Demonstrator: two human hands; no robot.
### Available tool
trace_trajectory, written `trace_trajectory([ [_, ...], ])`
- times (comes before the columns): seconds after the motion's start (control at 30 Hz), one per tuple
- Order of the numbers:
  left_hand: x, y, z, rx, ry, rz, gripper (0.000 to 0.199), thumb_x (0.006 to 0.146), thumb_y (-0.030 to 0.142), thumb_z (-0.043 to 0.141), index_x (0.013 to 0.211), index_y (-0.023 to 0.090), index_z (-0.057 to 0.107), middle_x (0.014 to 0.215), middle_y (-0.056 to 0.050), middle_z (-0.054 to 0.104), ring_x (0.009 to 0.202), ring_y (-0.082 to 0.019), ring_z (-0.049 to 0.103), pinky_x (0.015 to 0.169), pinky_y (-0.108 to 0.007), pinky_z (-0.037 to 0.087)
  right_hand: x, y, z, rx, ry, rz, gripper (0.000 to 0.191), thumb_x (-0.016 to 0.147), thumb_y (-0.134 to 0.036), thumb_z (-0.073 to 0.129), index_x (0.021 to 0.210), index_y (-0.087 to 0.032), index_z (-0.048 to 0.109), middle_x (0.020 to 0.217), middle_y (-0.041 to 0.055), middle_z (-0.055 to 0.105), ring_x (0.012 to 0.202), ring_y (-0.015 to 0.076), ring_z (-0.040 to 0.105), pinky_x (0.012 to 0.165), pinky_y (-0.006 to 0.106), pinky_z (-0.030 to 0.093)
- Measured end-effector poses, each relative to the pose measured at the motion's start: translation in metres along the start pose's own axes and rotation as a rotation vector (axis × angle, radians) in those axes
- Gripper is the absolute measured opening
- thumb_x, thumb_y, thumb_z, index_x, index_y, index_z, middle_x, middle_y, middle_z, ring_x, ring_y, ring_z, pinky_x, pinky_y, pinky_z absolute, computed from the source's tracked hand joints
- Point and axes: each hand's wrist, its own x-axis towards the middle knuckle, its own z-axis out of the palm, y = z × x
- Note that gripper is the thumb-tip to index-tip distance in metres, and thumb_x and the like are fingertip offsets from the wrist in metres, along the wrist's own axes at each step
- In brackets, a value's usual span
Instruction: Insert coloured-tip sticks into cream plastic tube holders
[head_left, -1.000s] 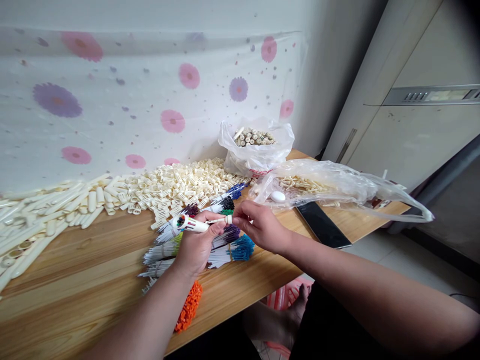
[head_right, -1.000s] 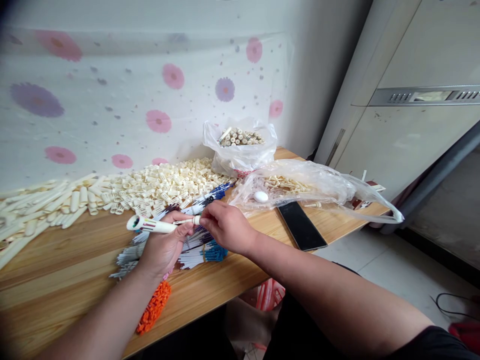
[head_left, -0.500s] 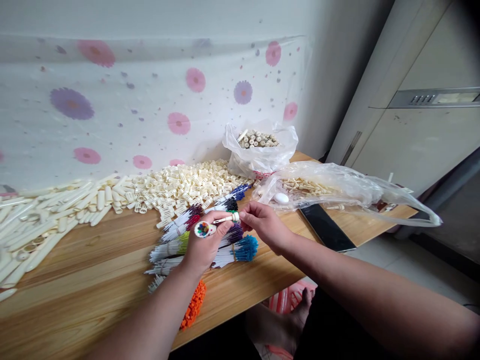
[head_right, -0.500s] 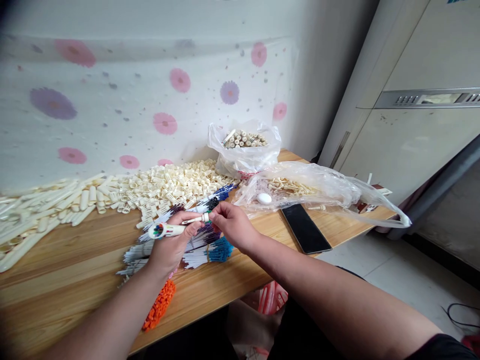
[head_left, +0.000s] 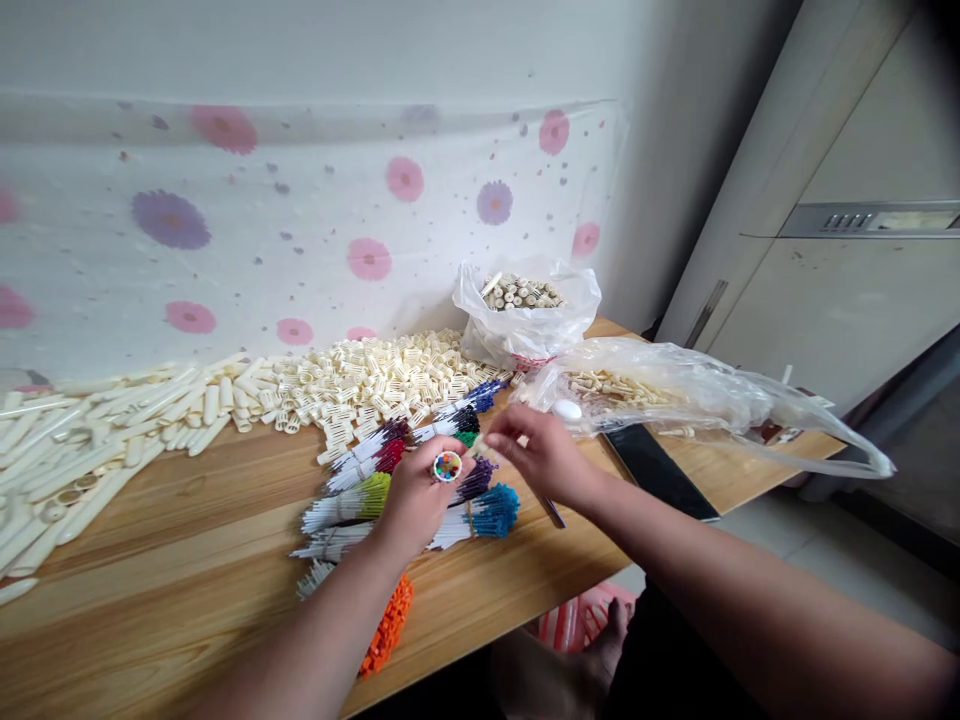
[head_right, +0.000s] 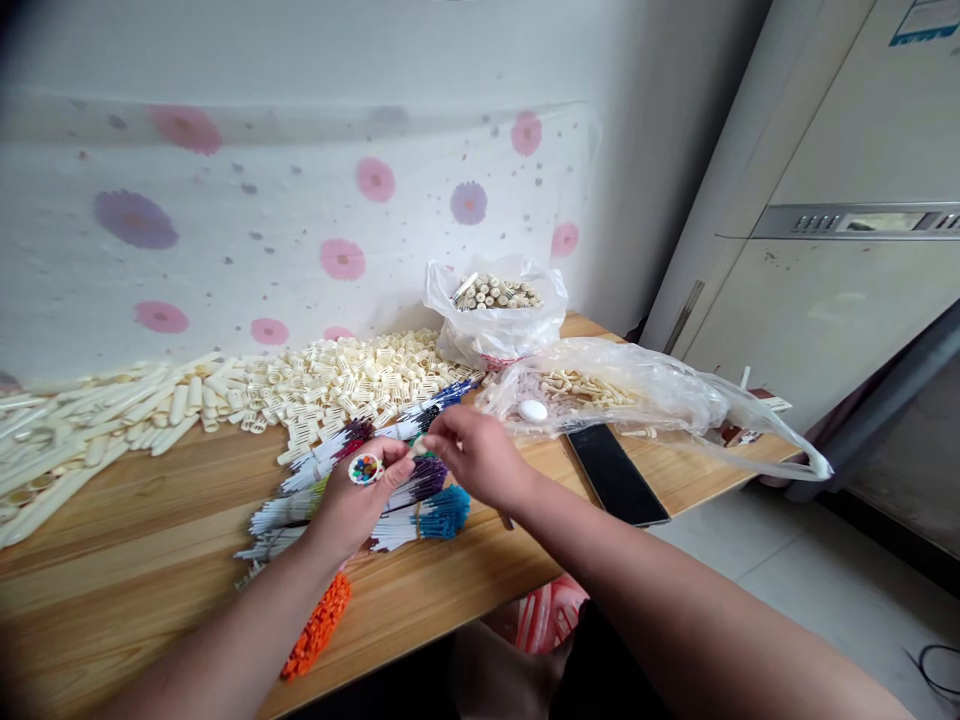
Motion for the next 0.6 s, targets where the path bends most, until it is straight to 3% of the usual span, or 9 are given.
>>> trace_trajectory([
  [0.17, 0.002, -0.002, -0.003, 0.014, 0.064, 0.066, 0.011, 0.083, 0.027, 0.059, 0.079, 0.019, 0.066, 0.078, -0.001, 0.069, 0.075, -0.017, 0.061, 0.069, -0.027, 0.044, -0.004, -0.053, -0.048, 0.021, 0.126, -0.284, 0.007, 0.087, -0.022, 0.065, 0.082, -0.017, 0.063, 0.076, 0.0027, 0.066, 0.071, 0.0133, 0.062, 0.065, 0.026, 0.05],
  [0.3, 0.002, 0.0, -0.004, 0.067, 0.016, 0.129, 0.013, 0.082, 0.019, 0.055, 0.073, 0.019, 0.065, 0.075, -0.001, 0.067, 0.072, -0.017, 0.06, 0.068, -0.027, 0.044, -0.019, -0.088, -0.055, -0.213, 0.076, -0.526, 0.003, 0.087, -0.013, 0.064, 0.087, -0.016, 0.065, 0.08, 0.0057, 0.069, 0.073, 0.0133, 0.065, 0.066, 0.024, 0.052],
  [0.6, 0.001, 0.003, -0.004, 0.109, -0.027, 0.149, 0.016, 0.073, 0.009, 0.05, 0.07, 0.019, 0.063, 0.072, 0.0, 0.065, 0.069, -0.017, 0.057, 0.065, -0.027, 0.042, -0.025, -0.077, -0.034, -0.42, 0.027, -0.585, 0.008, 0.091, -0.018, 0.06, 0.085, -0.016, 0.064, 0.083, 0.0044, 0.069, 0.071, 0.012, 0.063, 0.061, 0.023, 0.047],
])
